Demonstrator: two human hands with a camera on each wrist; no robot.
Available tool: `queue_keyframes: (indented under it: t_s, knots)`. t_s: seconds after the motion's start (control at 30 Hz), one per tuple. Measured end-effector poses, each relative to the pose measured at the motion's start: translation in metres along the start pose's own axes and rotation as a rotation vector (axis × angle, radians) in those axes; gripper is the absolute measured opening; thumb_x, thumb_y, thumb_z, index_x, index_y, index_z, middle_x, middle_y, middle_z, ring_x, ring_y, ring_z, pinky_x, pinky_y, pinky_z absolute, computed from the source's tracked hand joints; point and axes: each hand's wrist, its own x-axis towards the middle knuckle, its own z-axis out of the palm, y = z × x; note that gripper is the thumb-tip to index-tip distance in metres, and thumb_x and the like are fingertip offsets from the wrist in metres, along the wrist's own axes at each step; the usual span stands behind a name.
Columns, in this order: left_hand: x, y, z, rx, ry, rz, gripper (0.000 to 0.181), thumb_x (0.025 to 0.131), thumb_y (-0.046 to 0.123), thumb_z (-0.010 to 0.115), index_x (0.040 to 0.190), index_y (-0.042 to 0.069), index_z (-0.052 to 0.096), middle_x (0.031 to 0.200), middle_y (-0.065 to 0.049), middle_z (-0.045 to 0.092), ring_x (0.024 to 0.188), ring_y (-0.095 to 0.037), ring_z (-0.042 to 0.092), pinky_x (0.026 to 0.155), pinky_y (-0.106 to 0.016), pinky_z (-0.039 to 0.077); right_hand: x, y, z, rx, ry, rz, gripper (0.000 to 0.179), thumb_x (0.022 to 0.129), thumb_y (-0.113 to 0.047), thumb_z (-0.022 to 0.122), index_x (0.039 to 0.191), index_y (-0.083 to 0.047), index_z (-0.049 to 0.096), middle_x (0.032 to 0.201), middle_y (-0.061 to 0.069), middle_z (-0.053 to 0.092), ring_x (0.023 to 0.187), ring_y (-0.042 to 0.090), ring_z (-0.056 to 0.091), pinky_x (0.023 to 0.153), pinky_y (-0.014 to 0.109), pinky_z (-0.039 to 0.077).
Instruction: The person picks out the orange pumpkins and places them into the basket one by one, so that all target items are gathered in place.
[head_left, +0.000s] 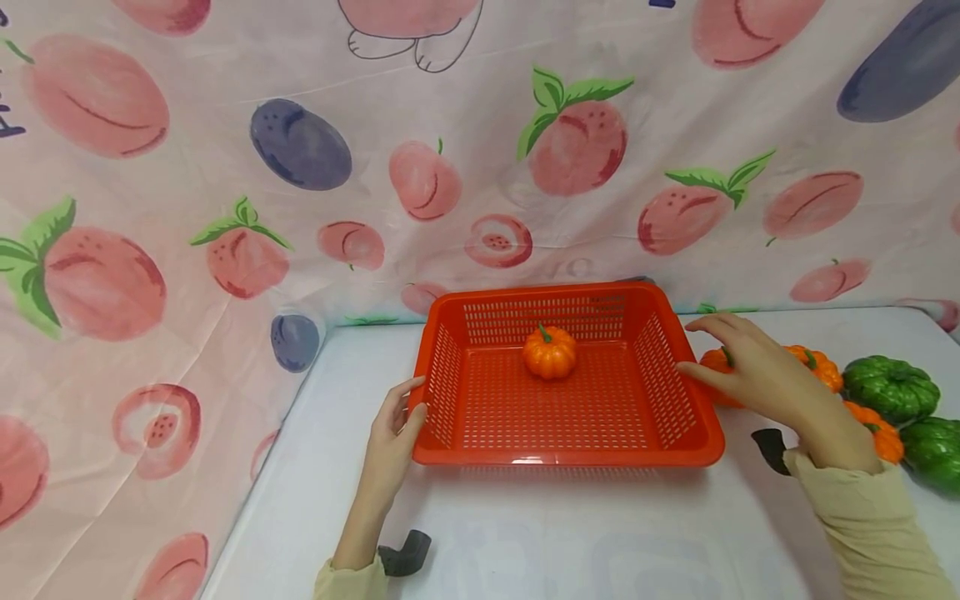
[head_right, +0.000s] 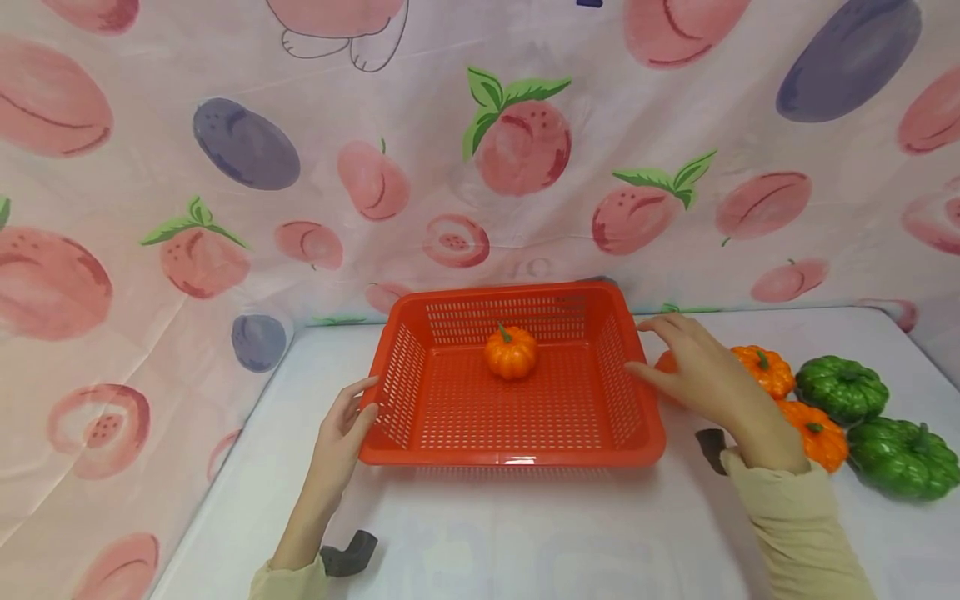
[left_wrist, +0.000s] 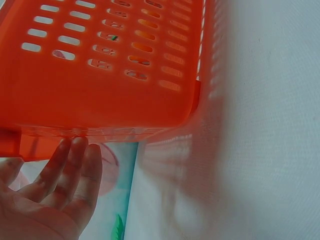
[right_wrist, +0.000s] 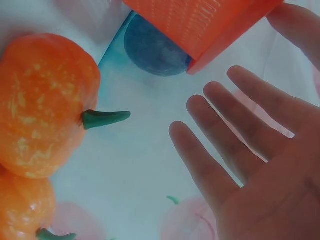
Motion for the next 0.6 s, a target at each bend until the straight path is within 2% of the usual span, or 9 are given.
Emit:
queue_keyframes:
  t_s: [0.27, 0.6]
  knots:
    - [-0.001, 0.001, 0.0, -0.004, 0.0, -0.004, 0.04, 0.102, 0.018, 0.056, 0.141, 0.016, 0.051, 0.133, -0.016, 0.057, 0.119, -0.03, 0.059, 0.091, -0.025, 0.054, -0.004, 0.006, -0.003, 0.03, -0.029, 0.051, 0.057, 0.092, -0.038, 0.071, 0.13, 0.0, 0.053, 0.137, 0.025, 0.048, 0.127, 0.046, 0.04, 0.092, 0.067, 0.04]
    - [0.0, 0.001, 0.0, -0.003, 0.002, -0.007, 0.04, 0.101, 0.02, 0.057, 0.141, 0.017, 0.051, 0.133, -0.016, 0.057, 0.119, -0.03, 0.059, 0.091, -0.026, 0.054, -0.007, 0.013, -0.004, 0.052, -0.057, 0.09, 0.06, 0.093, -0.04, 0.069, 0.134, 0.0, 0.051, 0.141, 0.027, 0.044, 0.128, 0.048, 0.037, 0.092, 0.07, 0.039]
